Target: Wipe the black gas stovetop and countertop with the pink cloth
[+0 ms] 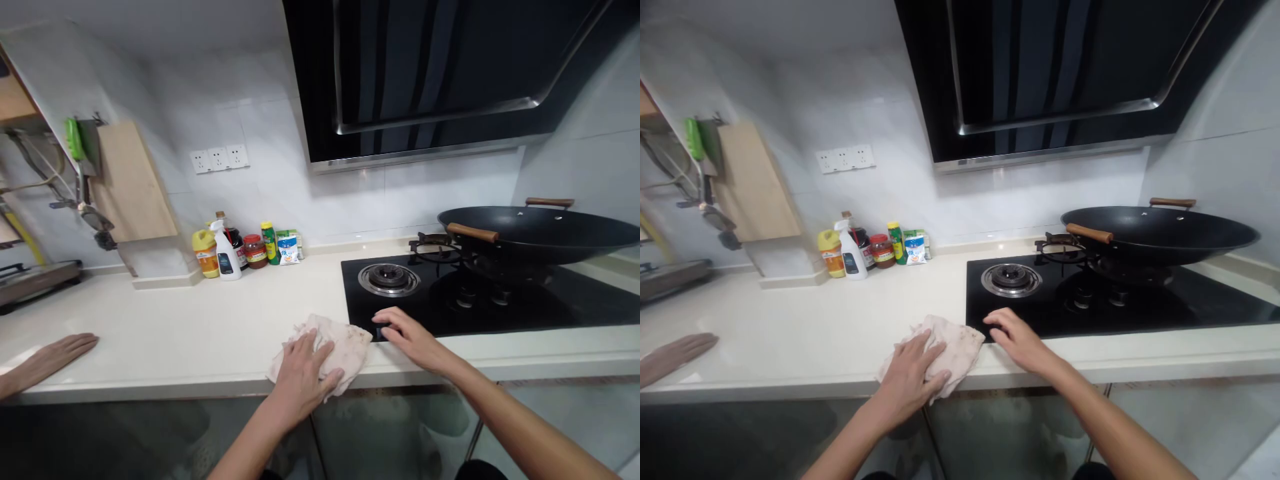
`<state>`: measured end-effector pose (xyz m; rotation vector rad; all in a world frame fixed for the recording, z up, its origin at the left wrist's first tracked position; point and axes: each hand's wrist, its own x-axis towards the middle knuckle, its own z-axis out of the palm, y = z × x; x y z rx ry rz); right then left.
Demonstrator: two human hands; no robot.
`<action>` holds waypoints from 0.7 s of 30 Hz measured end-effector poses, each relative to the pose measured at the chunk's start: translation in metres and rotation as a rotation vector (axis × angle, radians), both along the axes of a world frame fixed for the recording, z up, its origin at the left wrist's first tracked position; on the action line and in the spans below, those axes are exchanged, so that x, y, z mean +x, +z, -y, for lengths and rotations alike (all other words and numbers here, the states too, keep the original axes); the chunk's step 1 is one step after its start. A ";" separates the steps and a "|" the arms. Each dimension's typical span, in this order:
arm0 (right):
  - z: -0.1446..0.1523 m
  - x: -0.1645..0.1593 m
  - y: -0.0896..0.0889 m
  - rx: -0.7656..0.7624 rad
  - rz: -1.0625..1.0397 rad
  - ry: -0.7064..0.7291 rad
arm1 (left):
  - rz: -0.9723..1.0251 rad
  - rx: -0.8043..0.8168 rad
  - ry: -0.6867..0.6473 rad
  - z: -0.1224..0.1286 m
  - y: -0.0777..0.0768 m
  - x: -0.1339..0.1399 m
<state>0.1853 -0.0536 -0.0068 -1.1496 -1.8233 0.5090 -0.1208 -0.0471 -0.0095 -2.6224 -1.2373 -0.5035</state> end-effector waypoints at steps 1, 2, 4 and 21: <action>0.003 0.021 -0.004 0.067 0.098 -0.108 | 0.010 0.001 0.011 0.001 -0.001 -0.001; 0.006 0.042 -0.009 0.110 0.189 -0.217 | 0.021 0.004 0.023 0.001 -0.002 0.000; 0.008 0.078 -0.023 0.152 0.358 -0.383 | 0.043 0.032 0.035 -0.002 -0.003 0.004; -0.002 0.115 -0.063 0.012 0.585 -0.490 | 0.003 -0.048 -0.073 0.013 -0.005 0.088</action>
